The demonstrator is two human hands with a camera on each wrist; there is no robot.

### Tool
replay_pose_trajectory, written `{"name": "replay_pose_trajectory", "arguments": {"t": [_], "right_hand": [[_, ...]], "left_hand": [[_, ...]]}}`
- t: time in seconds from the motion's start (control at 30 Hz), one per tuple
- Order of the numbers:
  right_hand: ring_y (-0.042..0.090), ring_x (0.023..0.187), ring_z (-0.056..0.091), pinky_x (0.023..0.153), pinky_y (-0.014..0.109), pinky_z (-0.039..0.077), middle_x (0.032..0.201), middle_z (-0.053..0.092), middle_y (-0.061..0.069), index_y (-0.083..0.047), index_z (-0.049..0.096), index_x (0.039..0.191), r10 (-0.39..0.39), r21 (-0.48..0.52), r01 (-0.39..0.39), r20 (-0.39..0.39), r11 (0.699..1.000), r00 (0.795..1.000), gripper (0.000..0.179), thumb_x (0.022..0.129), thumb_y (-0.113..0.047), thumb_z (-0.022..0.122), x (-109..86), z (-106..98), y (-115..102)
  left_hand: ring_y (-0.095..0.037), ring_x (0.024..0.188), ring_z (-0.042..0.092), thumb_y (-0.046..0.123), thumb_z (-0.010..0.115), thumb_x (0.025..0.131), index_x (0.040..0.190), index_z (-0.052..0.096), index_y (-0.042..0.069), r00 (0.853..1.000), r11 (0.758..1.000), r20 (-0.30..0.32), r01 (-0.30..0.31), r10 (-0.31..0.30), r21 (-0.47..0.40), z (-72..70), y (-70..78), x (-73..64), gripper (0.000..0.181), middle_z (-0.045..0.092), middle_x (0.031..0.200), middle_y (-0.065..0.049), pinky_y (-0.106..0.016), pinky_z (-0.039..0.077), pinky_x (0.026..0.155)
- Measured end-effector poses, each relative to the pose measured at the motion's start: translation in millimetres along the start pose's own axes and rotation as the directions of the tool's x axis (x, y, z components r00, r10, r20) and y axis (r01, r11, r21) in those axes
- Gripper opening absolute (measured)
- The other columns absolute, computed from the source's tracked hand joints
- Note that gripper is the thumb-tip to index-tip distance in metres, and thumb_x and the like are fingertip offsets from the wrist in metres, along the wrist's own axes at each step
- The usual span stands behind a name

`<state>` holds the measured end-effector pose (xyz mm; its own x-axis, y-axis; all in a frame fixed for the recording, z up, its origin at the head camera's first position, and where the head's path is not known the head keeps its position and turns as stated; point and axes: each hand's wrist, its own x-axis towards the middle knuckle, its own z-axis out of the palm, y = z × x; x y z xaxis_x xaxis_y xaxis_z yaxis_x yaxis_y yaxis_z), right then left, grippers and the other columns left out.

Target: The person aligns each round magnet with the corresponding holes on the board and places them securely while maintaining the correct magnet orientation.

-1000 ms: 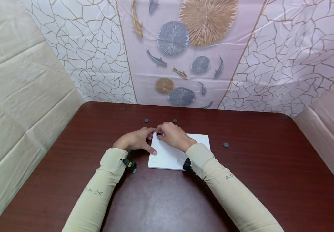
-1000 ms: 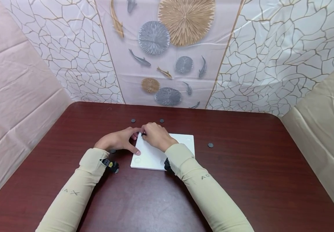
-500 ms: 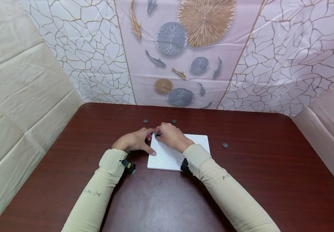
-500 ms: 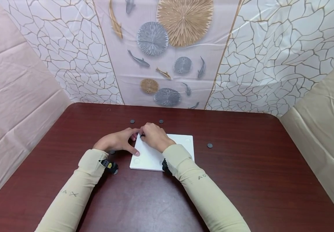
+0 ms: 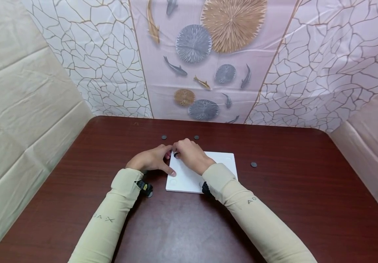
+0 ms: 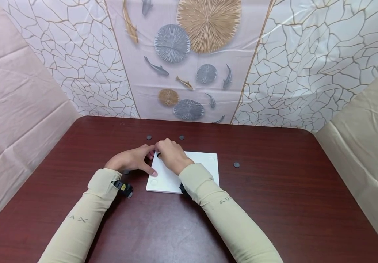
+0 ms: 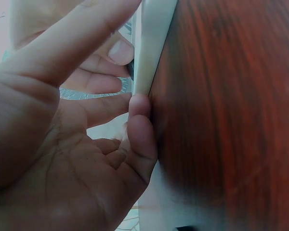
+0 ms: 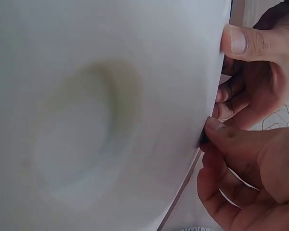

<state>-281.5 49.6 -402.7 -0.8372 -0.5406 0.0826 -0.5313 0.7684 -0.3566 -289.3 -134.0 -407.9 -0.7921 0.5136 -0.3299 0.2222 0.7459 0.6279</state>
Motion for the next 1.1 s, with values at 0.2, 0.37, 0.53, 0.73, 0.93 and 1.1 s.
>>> {"name": "replay_pose_trajectory", "arguments": {"t": [0.2,0.37,0.53,0.73,0.93,1.1], "right_hand": [[0.017,0.093,0.07,0.076,0.03,0.057,0.11,0.077,0.012,0.002,0.077,0.116,0.04,0.059,-0.04,0.001,0.997,0.999,0.023,0.097,0.009,0.068,-1.1,-0.6,-3.2],[0.018,0.091,0.069,0.074,0.03,0.055,0.108,0.076,0.013,0.003,0.075,0.121,0.069,0.06,-0.069,0.014,0.996,0.998,0.026,0.098,0.01,0.066,-1.9,-1.8,-3.9],[0.027,0.108,0.071,0.086,0.036,0.059,0.118,0.073,0.018,0.003,0.072,0.126,0.077,0.116,-0.077,0.009,0.99,0.997,0.029,0.097,0.007,0.07,-5.5,-3.8,-2.6],[0.029,0.112,0.069,0.092,0.04,0.058,0.12,0.071,0.018,0.002,0.071,0.126,0.101,0.163,-0.099,-0.004,0.982,0.995,0.032,0.096,-0.005,0.078,-13.8,-13.2,1.2],[0.03,0.116,0.067,0.094,0.042,0.056,0.123,0.07,0.016,-0.002,0.067,0.134,0.153,0.133,-0.153,0.012,0.979,0.988,0.044,0.097,-0.023,0.08,-27.1,-28.9,7.0],[0.031,0.12,0.065,0.097,0.045,0.054,0.128,0.067,0.018,-0.002,0.065,0.136,0.154,0.114,-0.154,0.004,0.981,0.988,0.048,0.098,-0.027,0.079,-41.6,-35.1,12.0]], "left_hand": [[-0.025,0.121,0.051,0.029,0.093,0.081,0.156,0.041,0.004,1.0,1.0,-0.001,-0.008,0.008,-0.007,0.0,1.1,0.0,0.095,0.051,0.131,-0.013,-0.038,0.042,0.106],[-0.025,0.122,0.052,0.029,0.093,0.081,0.163,0.037,0.01,1.0,1.0,-0.003,-0.017,0.017,0.006,-0.5,1.6,0.9,0.101,0.052,0.132,-0.012,-0.039,0.042,0.107],[-0.025,0.12,0.051,0.027,0.094,0.081,0.163,0.036,0.009,1.0,1.0,-0.002,-0.002,0.002,-0.02,0.4,0.5,1.6,0.102,0.052,0.13,-0.012,-0.039,0.042,0.107],[-0.025,0.119,0.051,0.026,0.095,0.08,0.162,0.038,0.009,1.0,0.999,-0.005,0.007,-0.007,-0.05,2.8,-1.4,0.7,0.101,0.052,0.129,-0.012,-0.039,0.042,0.106],[-0.024,0.12,0.052,0.028,0.096,0.079,0.162,0.037,0.009,1.0,1.0,-0.007,0.002,-0.002,-0.028,2.3,-0.7,0.9,0.103,0.053,0.128,-0.011,-0.041,0.043,0.108],[-0.024,0.12,0.052,0.028,0.095,0.079,0.162,0.037,0.009,1.0,1.0,-0.013,0.003,-0.003,-0.011,2.1,-0.5,0.9,0.103,0.053,0.129,-0.011,-0.04,0.043,0.108]]}}
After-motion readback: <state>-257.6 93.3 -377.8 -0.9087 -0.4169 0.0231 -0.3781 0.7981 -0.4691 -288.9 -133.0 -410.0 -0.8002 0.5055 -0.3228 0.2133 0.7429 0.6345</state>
